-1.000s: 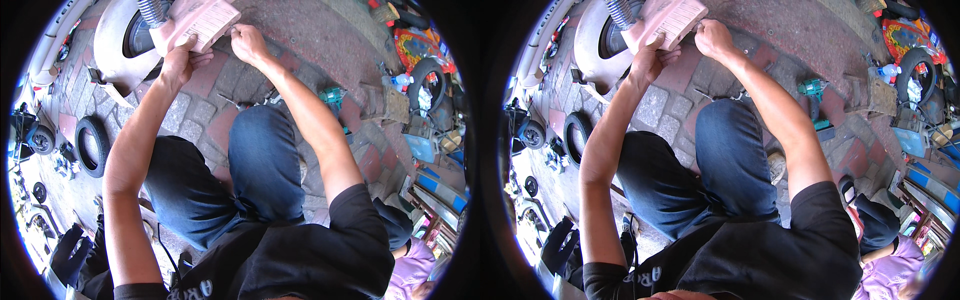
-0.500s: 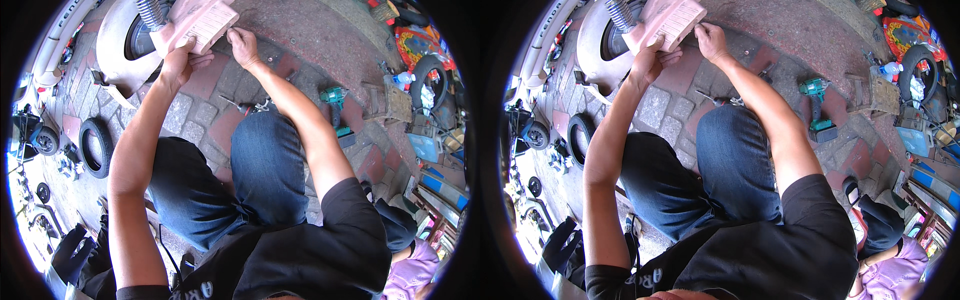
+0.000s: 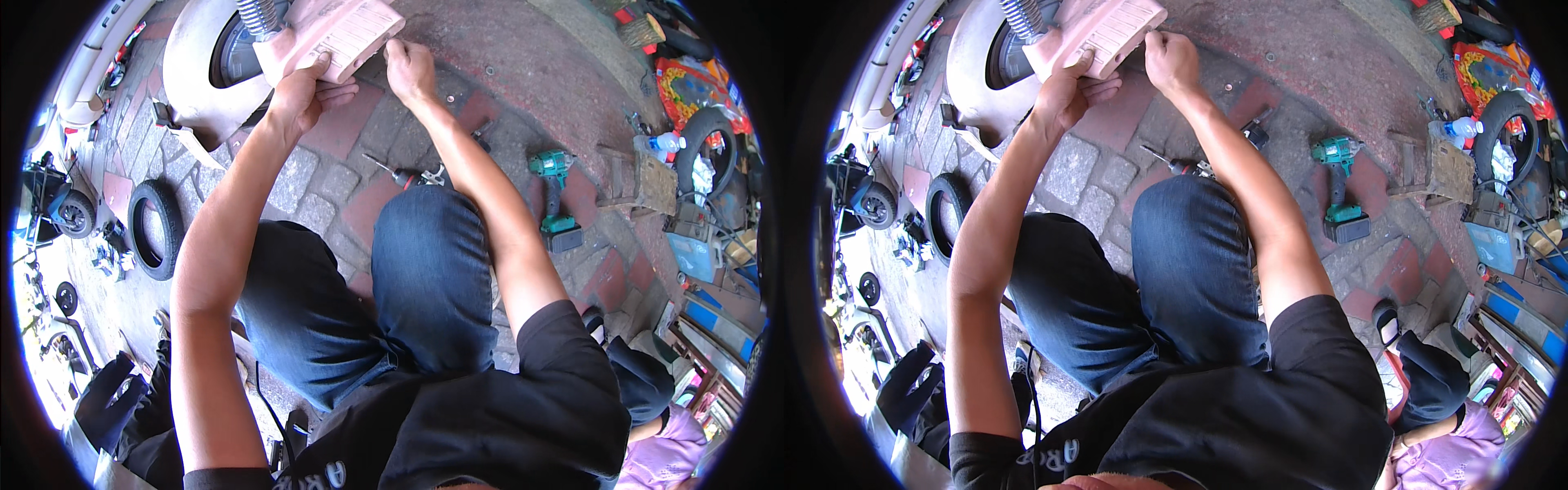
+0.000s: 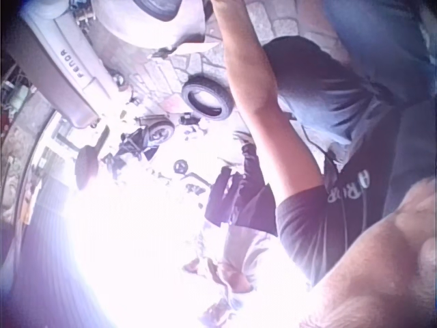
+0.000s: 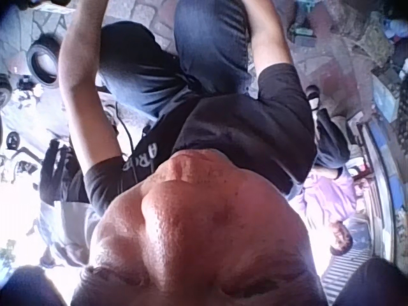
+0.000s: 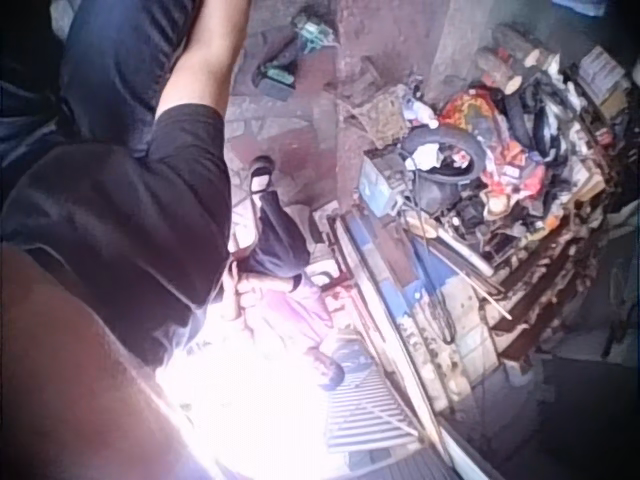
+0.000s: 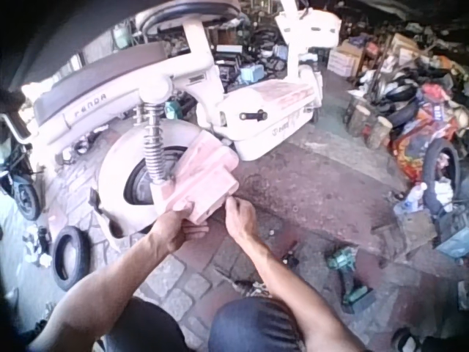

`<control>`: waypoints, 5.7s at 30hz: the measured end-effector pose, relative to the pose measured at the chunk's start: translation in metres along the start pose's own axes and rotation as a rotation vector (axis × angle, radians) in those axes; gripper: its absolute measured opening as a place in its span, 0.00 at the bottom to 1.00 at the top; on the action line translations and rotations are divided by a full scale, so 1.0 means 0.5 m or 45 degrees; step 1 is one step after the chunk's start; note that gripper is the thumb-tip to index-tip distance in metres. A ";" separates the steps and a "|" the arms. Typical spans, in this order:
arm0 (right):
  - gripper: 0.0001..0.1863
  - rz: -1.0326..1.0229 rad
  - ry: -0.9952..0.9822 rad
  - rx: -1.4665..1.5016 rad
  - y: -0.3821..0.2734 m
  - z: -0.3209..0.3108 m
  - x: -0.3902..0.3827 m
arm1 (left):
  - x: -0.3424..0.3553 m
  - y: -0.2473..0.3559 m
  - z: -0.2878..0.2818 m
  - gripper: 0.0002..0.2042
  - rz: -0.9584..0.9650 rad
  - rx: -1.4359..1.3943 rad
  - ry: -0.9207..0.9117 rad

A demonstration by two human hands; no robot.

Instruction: The person uses a cordless impact driver to remove and install screws on a scooter's rear fender and body panels. They handle screws, a pink plastic cover, and the scooter body, switching between tools and parts while kneeling on the floor.

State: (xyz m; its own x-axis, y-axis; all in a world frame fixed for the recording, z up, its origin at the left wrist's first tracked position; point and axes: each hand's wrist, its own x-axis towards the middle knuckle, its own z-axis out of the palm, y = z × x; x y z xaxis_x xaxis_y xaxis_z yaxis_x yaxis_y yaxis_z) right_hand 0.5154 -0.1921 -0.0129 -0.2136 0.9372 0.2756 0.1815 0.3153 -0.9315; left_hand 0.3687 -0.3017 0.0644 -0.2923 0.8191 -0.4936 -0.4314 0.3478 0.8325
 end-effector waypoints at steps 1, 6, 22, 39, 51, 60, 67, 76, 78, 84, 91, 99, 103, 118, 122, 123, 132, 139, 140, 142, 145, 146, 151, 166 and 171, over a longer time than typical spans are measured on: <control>0.22 0.113 0.040 0.182 0.003 0.019 -0.002 | 0.000 0.000 0.001 0.20 -0.023 0.011 -0.004; 0.20 0.525 0.195 1.235 0.013 0.105 0.007 | 0.001 0.006 -0.003 0.20 -0.058 0.031 -0.007; 0.22 0.622 0.000 -0.306 0.195 -0.101 -0.046 | 0.004 0.006 -0.011 0.20 -0.046 0.089 -0.010; 0.19 0.797 -0.547 -1.502 0.227 -0.318 -0.021 | -0.012 -0.004 0.015 0.21 -0.032 -0.005 -0.015; 0.25 0.160 -0.451 -1.710 0.193 -0.385 -0.116 | -0.001 -0.011 -0.003 0.23 -0.018 -0.010 0.013; 0.32 -0.651 -1.239 -1.263 0.143 -0.330 -0.318 | -0.006 0.000 0.005 0.22 -0.059 0.029 0.130; 0.14 -0.952 -1.164 -1.176 0.193 -0.320 -0.300 | -0.005 0.012 0.008 0.21 -0.108 -0.022 0.245; 0.29 -0.093 -1.374 -0.674 0.053 -0.363 -0.339 | -0.007 0.012 0.020 0.23 -0.096 0.025 0.275; 0.28 0.140 -1.117 -0.410 0.029 -0.369 -0.370 | -0.006 0.015 0.022 0.23 -0.111 -0.012 0.296; 0.18 0.065 -0.284 0.133 -0.012 -0.313 -0.386 | 0.003 0.009 0.031 0.23 -0.123 0.040 0.283; 0.19 0.188 -0.318 0.789 -0.027 -0.257 -0.351 | -0.004 0.003 0.066 0.22 -0.100 -0.123 0.286; 0.19 -0.051 -0.279 0.345 0.011 -0.184 -0.348 | -0.007 0.013 0.070 0.20 -0.135 -0.270 0.067; 0.20 -0.017 -0.271 0.444 0.021 -0.165 -0.349 | 0.002 0.016 0.057 0.20 -0.144 -0.329 0.062; 0.20 -0.028 -0.363 0.485 0.050 -0.167 -0.331 | -0.007 0.014 0.068 0.19 -0.097 -0.300 0.110; 0.21 -0.095 -0.378 0.365 0.059 -0.164 -0.331 | -0.004 0.014 0.061 0.19 -0.081 -0.264 0.069; 0.21 -0.090 -0.383 0.343 0.059 -0.161 -0.331 | -0.002 0.015 0.058 0.19 -0.104 -0.314 0.045; 0.22 -0.098 -0.467 0.002 0.045 -0.196 -0.296 | 0.016 0.009 0.038 0.19 -0.103 -0.407 0.052; 0.25 -0.102 -0.561 -0.135 -0.021 -0.242 -0.268 | 0.062 -0.001 0.019 0.18 -0.009 -0.294 0.180; 0.25 -0.010 -0.608 -0.132 -0.026 -0.244 -0.267 | 0.066 -0.002 0.015 0.18 -0.001 -0.273 0.170; 0.25 -0.005 -0.600 -0.104 -0.032 -0.244 -0.269 | 0.071 -0.003 0.011 0.17 0.019 -0.237 0.151; 0.25 0.028 -0.585 -0.096 -0.029 -0.235 -0.274 | 0.069 -0.007 0.011 0.17 0.039 -0.206 0.145; 0.26 -0.003 -0.559 -0.076 -0.027 -0.233 -0.274 | 0.068 -0.008 0.013 0.17 0.038 -0.203 0.151; 0.26 -0.005 -0.539 -0.085 -0.012 -0.233 -0.275 | 0.059 -0.008 0.026 0.17 0.032 -0.204 0.160; 0.25 0.098 -0.588 -0.049 0.011 -0.319 -0.336 | -0.021 -0.053 0.126 0.17 0.019 -0.118 0.135; 0.19 0.330 -0.557 0.022 -0.004 -0.432 -0.354 | -0.040 -0.119 0.221 0.17 0.058 -0.191 0.058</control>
State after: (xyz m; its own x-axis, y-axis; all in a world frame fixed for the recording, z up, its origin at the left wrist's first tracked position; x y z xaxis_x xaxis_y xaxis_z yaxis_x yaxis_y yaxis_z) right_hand 0.7600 -0.3263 -0.0086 -0.5465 0.8330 -0.0870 0.2667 0.0746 -0.9609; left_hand 0.4948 -0.2884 0.0525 -0.3518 0.8096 -0.4698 -0.5381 0.2358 0.8092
